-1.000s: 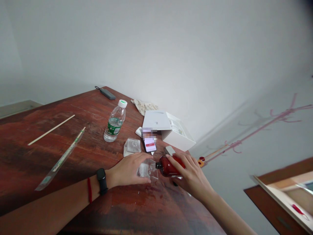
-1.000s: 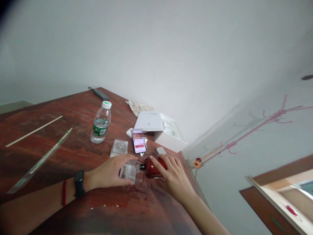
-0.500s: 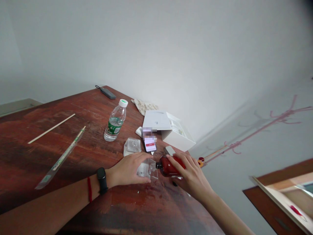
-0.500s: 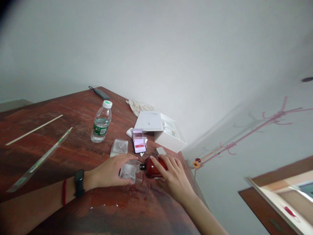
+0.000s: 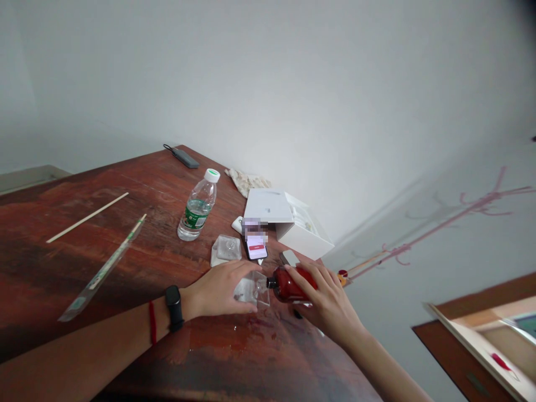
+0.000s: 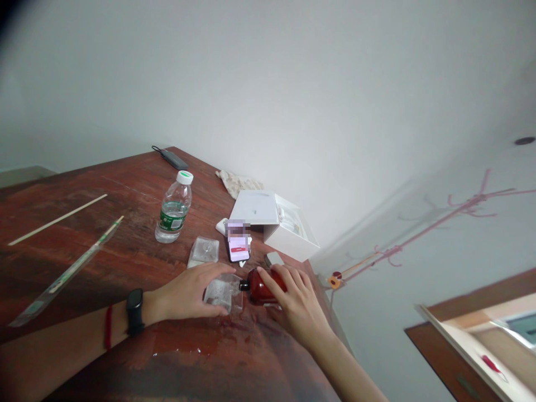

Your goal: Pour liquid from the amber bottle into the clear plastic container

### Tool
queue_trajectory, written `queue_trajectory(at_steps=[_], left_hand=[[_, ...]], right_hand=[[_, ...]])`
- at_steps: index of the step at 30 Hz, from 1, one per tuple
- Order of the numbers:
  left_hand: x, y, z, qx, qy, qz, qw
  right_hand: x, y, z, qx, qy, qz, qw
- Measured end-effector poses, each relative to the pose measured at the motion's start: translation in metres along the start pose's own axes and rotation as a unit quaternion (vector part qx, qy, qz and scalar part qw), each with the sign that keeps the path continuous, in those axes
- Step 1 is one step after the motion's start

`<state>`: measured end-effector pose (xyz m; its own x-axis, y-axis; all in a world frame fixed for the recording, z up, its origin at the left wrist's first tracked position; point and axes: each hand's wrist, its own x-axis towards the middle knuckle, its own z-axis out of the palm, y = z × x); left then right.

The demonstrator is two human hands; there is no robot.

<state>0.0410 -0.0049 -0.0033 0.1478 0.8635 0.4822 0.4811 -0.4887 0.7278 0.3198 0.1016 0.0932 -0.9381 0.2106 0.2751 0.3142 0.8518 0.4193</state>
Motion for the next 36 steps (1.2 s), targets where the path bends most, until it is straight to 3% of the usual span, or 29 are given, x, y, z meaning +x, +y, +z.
queue_trajectory(at_steps=[36], left_hand=[[0.0006,0.0041,-0.0029,0.001,-0.014,-0.003,1.0]], right_hand=[[0.0037,-0.002,-0.0061,-0.015,-0.005,-0.008,1.0]])
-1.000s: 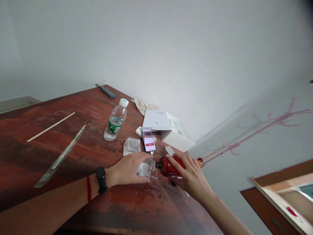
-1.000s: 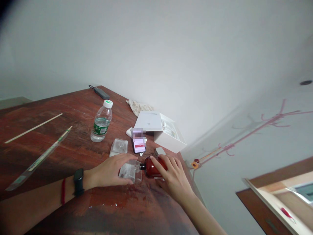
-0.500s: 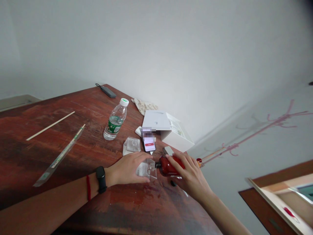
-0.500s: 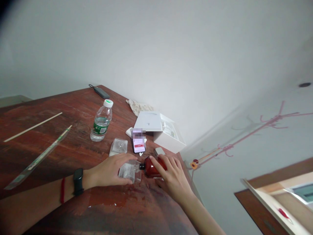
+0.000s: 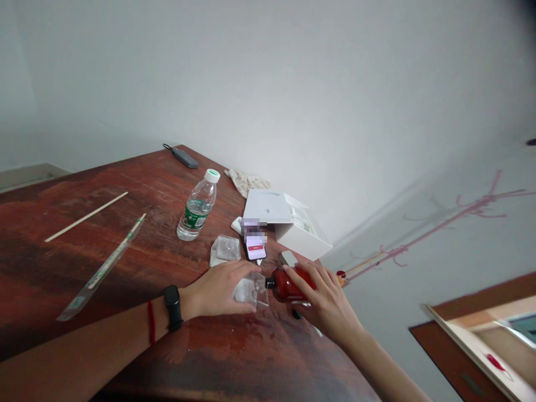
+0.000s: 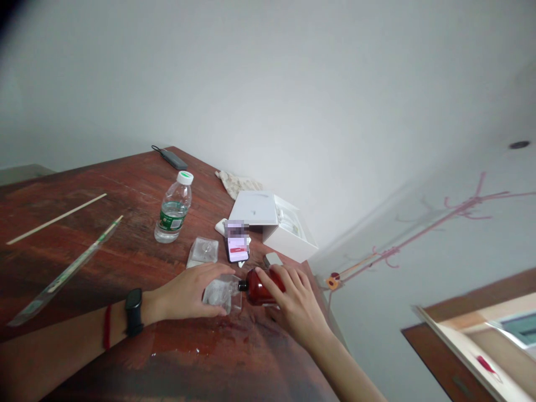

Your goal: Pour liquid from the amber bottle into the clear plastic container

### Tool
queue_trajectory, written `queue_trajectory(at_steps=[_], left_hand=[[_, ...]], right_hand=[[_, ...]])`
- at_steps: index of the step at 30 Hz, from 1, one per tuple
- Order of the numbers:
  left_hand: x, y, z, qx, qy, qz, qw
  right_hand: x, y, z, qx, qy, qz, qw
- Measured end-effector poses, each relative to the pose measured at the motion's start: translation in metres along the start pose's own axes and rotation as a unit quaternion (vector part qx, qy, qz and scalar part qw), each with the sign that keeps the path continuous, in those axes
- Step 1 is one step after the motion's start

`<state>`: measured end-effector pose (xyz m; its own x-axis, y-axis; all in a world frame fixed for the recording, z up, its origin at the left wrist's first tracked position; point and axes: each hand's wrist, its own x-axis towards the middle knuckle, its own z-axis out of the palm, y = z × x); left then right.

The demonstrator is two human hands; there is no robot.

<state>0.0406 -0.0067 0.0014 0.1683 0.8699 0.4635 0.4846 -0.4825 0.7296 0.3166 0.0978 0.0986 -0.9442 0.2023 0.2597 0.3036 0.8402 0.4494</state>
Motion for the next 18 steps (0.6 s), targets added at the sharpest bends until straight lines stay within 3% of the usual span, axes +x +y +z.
queue_trajectory(at_steps=[18], left_hand=[[0.0003,0.001,-0.0008,-0.007,-0.002,0.001,1.0]], right_hand=[[0.0032,-0.001,-0.0035,0.0,-0.001,0.003,1.0]])
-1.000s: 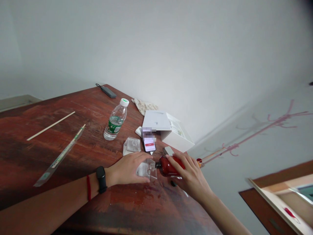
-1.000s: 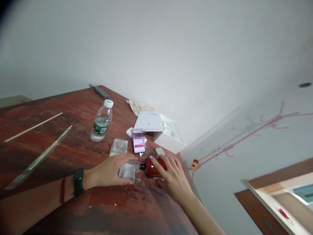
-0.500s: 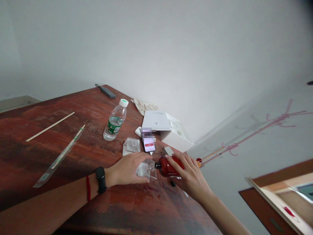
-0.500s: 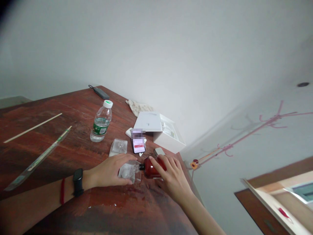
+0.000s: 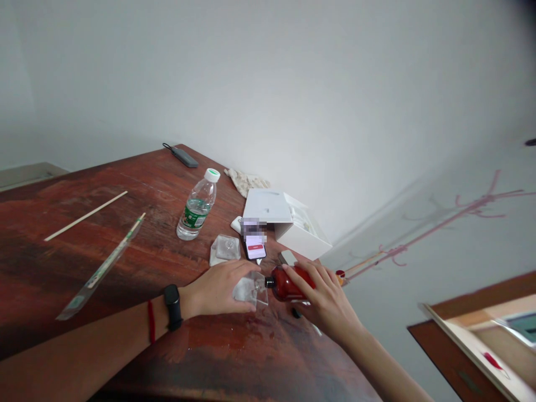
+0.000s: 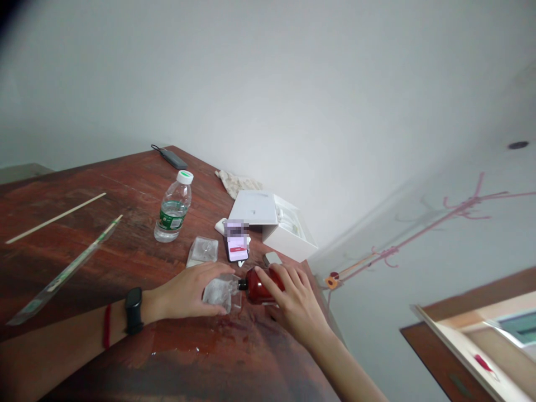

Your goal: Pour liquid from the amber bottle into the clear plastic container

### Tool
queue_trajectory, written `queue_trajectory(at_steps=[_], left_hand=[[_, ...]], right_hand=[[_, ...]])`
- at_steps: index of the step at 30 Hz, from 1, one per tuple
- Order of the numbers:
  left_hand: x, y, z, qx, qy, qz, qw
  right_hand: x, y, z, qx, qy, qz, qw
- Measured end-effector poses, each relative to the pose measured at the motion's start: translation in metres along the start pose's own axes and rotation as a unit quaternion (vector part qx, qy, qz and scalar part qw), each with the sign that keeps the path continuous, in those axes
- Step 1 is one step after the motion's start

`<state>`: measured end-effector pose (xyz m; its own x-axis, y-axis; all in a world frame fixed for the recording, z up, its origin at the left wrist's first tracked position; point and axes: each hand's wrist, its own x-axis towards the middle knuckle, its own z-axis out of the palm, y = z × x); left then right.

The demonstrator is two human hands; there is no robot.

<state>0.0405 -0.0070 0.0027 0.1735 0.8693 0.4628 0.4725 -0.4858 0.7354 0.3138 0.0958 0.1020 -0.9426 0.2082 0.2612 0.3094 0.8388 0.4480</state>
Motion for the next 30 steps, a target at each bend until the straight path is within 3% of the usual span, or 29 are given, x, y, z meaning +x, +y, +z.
queue_trajectory(at_steps=[30], left_hand=[[0.0004,0.0012,0.0001,0.006,-0.002,-0.011,1.0]], right_hand=[[0.0033,-0.0017,-0.0037,-0.02,0.0,-0.009,1.0]])
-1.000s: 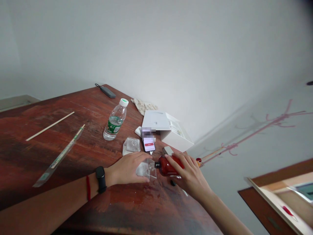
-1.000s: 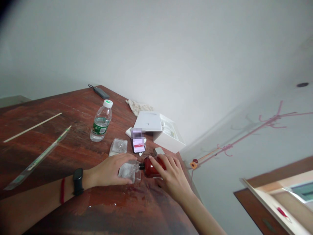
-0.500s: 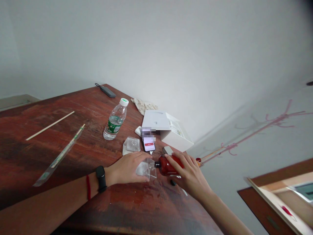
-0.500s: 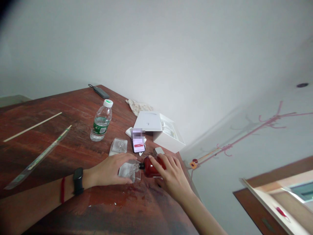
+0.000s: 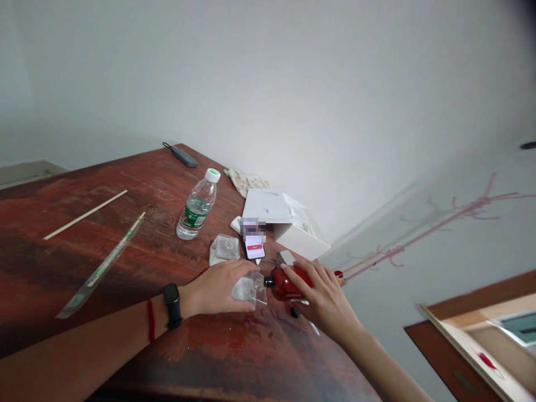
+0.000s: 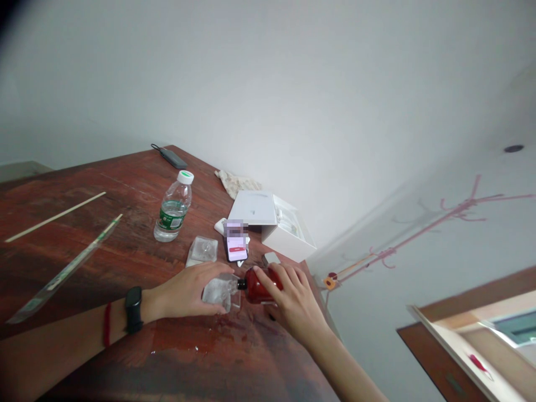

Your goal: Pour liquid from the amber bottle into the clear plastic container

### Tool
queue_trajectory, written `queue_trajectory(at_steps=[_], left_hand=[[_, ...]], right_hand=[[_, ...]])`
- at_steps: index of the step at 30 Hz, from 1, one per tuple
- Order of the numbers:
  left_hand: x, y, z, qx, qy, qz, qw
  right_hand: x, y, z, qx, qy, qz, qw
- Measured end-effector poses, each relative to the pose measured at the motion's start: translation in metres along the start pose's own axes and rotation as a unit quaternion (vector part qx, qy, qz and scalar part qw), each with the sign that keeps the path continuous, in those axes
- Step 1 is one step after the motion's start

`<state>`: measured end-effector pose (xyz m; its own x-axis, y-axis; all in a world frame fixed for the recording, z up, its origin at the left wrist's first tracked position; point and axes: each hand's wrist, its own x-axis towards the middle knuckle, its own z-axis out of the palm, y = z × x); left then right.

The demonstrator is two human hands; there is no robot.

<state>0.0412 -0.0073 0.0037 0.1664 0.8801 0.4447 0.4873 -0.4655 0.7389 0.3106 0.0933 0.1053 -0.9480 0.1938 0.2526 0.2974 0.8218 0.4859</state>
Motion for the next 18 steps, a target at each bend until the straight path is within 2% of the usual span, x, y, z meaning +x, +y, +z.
queue_trajectory(at_steps=[18], left_hand=[[-0.0003,-0.0065,0.0027,0.005,-0.001,0.008,1.0]], right_hand=[[0.0004,0.0024,-0.001,-0.008,-0.006,-0.002,1.0]])
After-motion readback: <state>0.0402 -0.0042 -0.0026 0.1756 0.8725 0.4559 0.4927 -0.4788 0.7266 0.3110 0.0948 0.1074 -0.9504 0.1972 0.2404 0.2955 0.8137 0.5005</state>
